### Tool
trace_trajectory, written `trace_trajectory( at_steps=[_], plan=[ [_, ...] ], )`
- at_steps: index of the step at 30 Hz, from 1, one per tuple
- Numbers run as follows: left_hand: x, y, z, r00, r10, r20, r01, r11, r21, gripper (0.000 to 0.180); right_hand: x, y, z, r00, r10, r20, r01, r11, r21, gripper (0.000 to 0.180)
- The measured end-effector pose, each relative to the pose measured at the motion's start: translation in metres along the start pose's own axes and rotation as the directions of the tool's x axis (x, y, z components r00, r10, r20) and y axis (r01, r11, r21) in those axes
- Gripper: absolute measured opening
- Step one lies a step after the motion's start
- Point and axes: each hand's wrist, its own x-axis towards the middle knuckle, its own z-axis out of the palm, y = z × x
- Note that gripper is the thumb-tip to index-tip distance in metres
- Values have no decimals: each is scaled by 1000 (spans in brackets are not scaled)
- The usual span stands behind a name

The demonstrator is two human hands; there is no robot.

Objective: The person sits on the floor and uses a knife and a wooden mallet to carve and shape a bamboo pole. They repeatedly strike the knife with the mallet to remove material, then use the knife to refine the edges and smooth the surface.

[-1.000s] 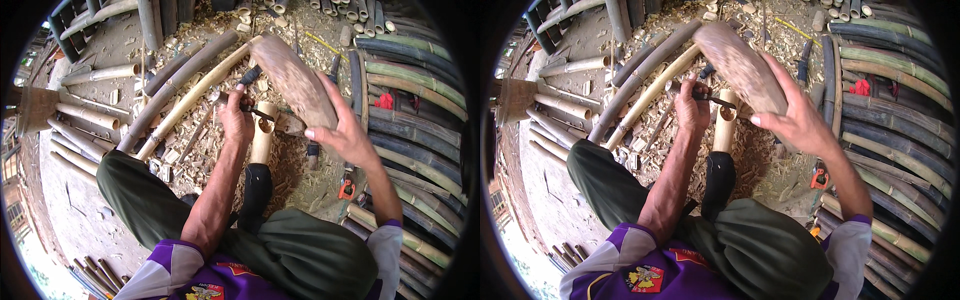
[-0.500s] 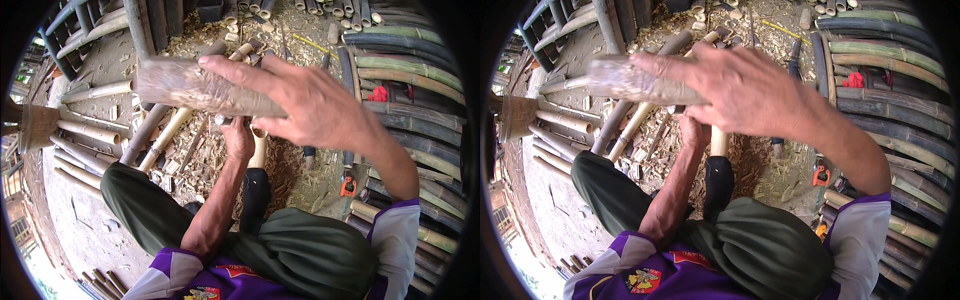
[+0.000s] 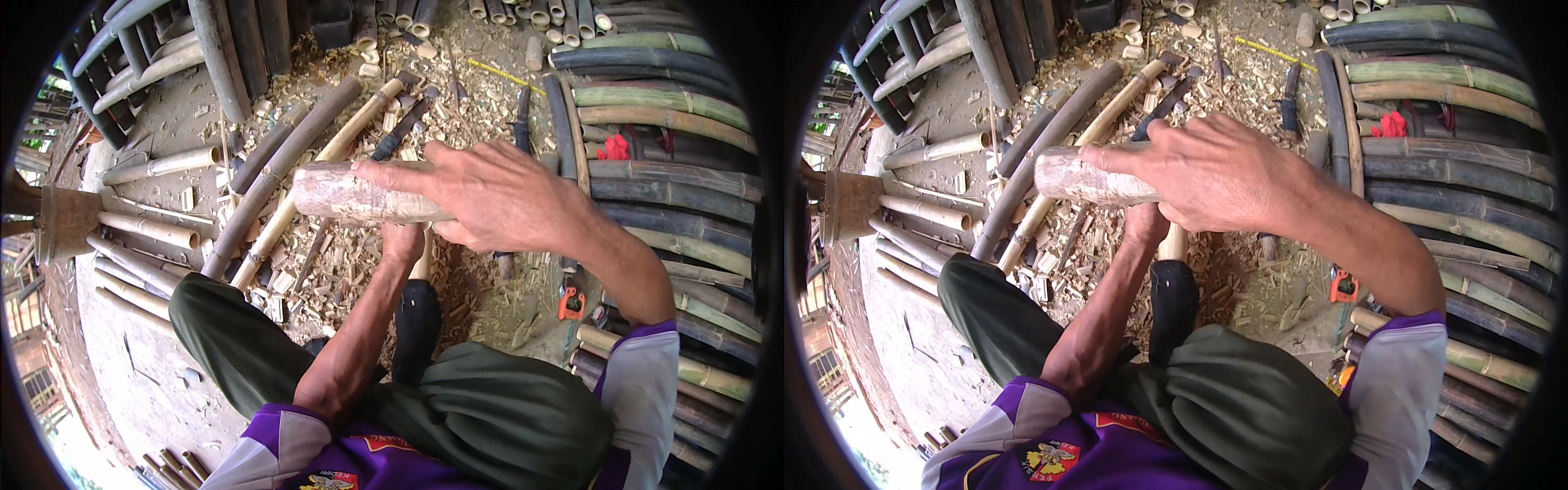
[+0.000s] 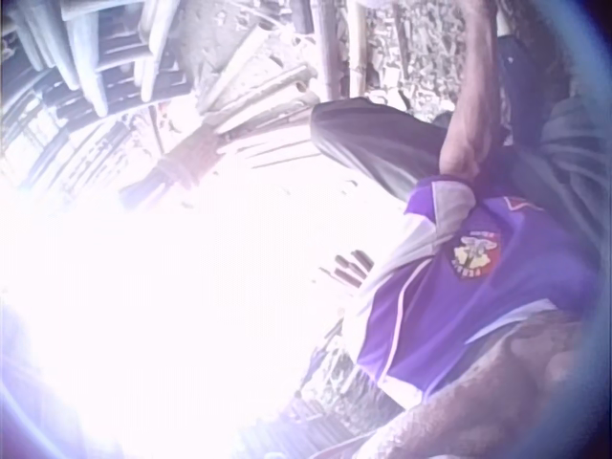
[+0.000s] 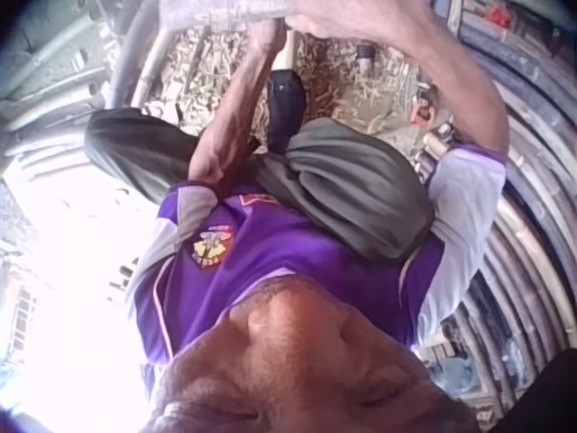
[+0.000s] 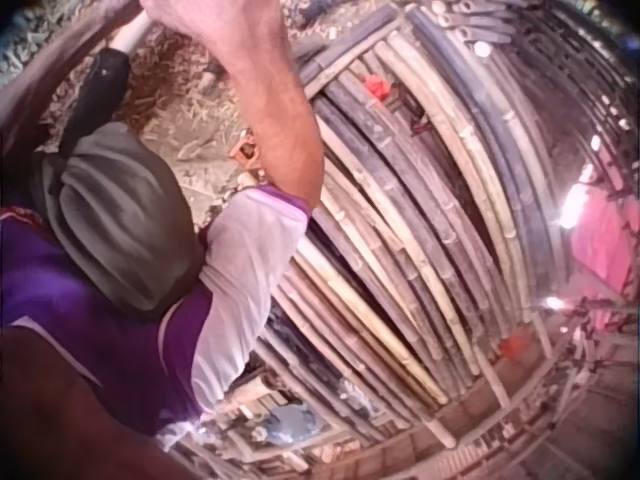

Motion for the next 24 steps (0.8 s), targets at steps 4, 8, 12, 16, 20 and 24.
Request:
trace_trajectory(
  at_steps=[4, 8, 12, 16, 20, 24],
  plan=[
    [3, -16, 6, 977, 125, -172, -137, 988, -64, 53, -2, -5, -9, 974, -25, -224, 78, 970, 232, 98],
    [-10, 10, 12, 985, -159, -69, 146, 975, -166, 55, -12, -6, 3, 991, 68, -116, -34, 961, 273, 101],
    [1, 4, 16, 970, -69, -233, -24, 928, -372, 54, -12, 8, 11, 993, 104, -50, -90, 968, 232, 100],
    [-24, 31, -17, 974, 68, -215, -106, 980, -171, 30, -20, 9, 26, 972, 129, -197, -30, 898, 439, 101],
    [-28, 42, -22, 998, 29, -58, -36, 991, -131, 23, -23, 12, 24, 944, 122, -308, 36, 887, 461, 103],
    [-22, 26, -22, 983, 170, -69, -169, 985, 23, 24, -20, 14, 30, 960, 109, -257, 4, 915, 403, 91]
  ],
)
